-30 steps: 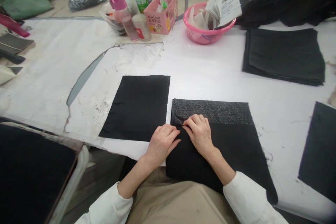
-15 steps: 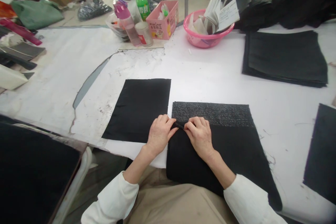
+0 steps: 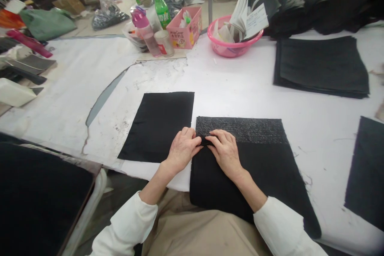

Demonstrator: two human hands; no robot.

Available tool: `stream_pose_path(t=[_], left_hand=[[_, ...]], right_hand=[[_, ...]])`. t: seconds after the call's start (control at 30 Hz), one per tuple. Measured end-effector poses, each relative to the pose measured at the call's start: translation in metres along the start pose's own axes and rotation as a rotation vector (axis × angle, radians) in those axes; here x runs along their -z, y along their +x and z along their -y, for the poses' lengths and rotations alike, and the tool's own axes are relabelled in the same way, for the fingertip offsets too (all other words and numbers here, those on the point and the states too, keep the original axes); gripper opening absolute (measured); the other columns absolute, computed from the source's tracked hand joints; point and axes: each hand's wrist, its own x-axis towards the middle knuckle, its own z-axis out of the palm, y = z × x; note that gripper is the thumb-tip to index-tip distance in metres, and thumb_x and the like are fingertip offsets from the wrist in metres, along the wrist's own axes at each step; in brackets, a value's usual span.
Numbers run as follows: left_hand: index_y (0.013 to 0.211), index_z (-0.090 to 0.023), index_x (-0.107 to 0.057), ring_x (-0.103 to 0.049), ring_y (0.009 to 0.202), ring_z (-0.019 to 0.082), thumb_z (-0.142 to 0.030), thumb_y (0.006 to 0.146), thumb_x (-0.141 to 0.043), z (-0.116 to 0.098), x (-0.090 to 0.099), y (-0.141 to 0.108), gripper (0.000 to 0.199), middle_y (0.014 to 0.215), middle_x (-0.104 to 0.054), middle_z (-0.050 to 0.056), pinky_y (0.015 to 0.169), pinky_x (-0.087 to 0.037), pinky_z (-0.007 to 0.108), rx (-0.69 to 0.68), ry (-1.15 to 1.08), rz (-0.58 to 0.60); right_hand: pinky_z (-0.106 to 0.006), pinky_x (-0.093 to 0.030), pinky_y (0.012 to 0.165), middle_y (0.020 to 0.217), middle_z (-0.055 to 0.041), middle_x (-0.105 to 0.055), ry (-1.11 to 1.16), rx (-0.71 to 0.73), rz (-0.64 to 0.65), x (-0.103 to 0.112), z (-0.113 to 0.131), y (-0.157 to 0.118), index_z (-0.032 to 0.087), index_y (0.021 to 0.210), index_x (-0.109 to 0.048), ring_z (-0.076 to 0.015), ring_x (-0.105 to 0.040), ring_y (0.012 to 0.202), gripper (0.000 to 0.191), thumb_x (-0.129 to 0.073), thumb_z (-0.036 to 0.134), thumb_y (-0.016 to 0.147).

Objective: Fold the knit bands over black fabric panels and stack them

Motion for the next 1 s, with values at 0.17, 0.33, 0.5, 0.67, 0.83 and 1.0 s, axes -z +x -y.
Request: stream_pose_path(t=[0.17, 0.33, 0.5, 0.67, 0.83, 1.0], left_hand=[[0.081, -0.021, -0.059, -0.048, 0.093, 0.022, -0.038, 0.084, -0.069, 0.007, 0.002, -0.009, 0.020, 0.093, -0.053, 0.005, 0.078, -0.045, 0.036, 0.051, 0.000, -0.007], [0.111, -0.021, -0.059, -0.048, 0.104, 0.024, -0.032, 0.082, -0.072, -0.004, 0.001, -0.006, 0.034, 0.110, -0.056, 0.007, 0.086, -0.045, 0.038, 0.022, -0.051, -0.020], [0.087, -0.020, -0.060, -0.050, 0.095, 0.021, -0.024, 0.092, -0.058, -0.009, -0.009, 0.001, 0.007, 0.094, -0.058, 0.004, 0.081, -0.045, 0.035, -0.007, -0.139, 0.032], [0.086, -0.020, -0.058, -0.049, 0.094, 0.021, -0.025, 0.092, -0.058, -0.003, -0.009, 0.006, 0.007, 0.092, -0.057, 0.004, 0.080, -0.045, 0.034, -0.041, -0.183, 0.069], [0.086, -0.020, -0.057, -0.050, 0.094, 0.021, -0.024, 0.092, -0.058, -0.001, -0.008, 0.006, 0.007, 0.092, -0.057, 0.004, 0.080, -0.046, 0.034, -0.049, -0.215, 0.083], [0.088, -0.020, -0.058, -0.049, 0.095, 0.021, -0.024, 0.092, -0.058, -0.001, -0.010, 0.005, 0.005, 0.093, -0.057, 0.004, 0.081, -0.045, 0.033, -0.036, -0.237, 0.097]], right_hand=[[-0.046, -0.029, 0.113, 0.124, -0.0039, -0.060, -0.025, 0.019, 0.013, -0.002, -0.003, -0.001, 0.024, 0.093, -0.062, -0.0218, -0.045, 0.128, 0.008, -0.056, 0.019, 0.091], [-0.045, -0.029, 0.114, 0.124, -0.0037, -0.060, -0.037, 0.032, 0.011, -0.004, -0.002, -0.001, 0.023, 0.092, -0.063, -0.0208, -0.045, 0.128, 0.010, -0.055, 0.018, 0.092], [-0.047, -0.030, 0.114, 0.124, -0.0049, -0.060, -0.068, 0.033, -0.013, 0.001, -0.005, -0.002, 0.023, 0.090, -0.063, -0.0226, -0.045, 0.129, 0.003, -0.060, 0.024, 0.089], [-0.049, -0.032, 0.113, 0.129, -0.0074, -0.057, -0.205, 0.010, 0.001, 0.037, -0.041, -0.017, 0.022, 0.085, -0.062, -0.0266, -0.042, 0.133, 0.015, -0.067, 0.036, 0.085], [-0.049, -0.036, 0.107, 0.132, -0.0094, -0.055, -0.357, -0.052, -0.040, 0.087, -0.106, -0.049, 0.020, 0.076, -0.060, -0.0306, -0.040, 0.134, 0.029, -0.066, 0.048, 0.083], [-0.049, -0.036, 0.104, 0.133, -0.0108, -0.054, -0.516, -0.102, -0.039, 0.133, -0.164, -0.085, 0.019, 0.067, -0.059, -0.0317, -0.039, 0.134, 0.042, -0.059, 0.056, 0.086]])
